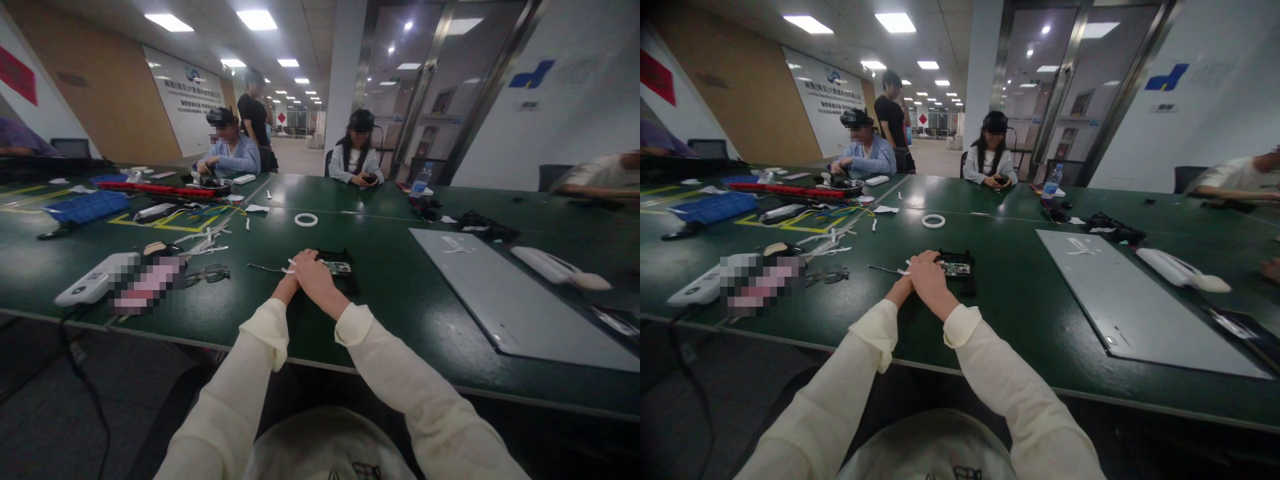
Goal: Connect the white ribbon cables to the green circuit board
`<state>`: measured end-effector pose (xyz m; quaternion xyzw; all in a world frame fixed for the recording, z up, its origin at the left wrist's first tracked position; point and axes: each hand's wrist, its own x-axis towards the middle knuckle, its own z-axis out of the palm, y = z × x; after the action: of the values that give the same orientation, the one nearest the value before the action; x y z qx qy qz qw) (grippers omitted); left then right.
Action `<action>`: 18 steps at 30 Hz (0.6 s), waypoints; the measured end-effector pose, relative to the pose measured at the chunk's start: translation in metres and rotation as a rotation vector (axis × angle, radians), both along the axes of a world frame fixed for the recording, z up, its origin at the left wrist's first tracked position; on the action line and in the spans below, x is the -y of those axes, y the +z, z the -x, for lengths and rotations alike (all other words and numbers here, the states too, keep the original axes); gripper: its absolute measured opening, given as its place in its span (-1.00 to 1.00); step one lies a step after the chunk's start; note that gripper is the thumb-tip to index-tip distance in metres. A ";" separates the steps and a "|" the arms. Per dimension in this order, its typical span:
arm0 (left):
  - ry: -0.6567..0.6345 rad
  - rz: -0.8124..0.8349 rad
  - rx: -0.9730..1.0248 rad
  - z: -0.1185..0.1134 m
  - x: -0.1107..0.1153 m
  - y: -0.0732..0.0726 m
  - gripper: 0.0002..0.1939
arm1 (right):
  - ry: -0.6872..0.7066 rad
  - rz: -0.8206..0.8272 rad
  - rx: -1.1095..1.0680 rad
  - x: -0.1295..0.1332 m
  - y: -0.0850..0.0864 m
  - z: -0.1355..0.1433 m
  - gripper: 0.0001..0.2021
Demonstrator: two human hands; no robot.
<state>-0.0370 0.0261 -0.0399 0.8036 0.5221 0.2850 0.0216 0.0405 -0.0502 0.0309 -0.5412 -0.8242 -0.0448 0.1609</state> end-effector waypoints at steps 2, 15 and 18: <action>0.028 -0.003 -0.071 -0.003 -0.002 -0.002 -0.73 | -0.040 -0.068 0.107 0.004 -0.001 0.002 -0.65; -0.017 0.093 -0.077 -0.004 0.001 0.019 -0.73 | -0.012 0.119 -0.097 -0.001 0.032 -0.079 -0.60; 0.020 0.090 -0.073 -0.006 0.004 0.021 -0.72 | -0.077 0.248 -0.346 -0.043 0.033 -0.159 -0.62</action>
<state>-0.0310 0.0225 -0.0193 0.8064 0.5429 0.2318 0.0358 0.1999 -0.0075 0.0637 -0.5874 -0.7623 0.1444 0.2302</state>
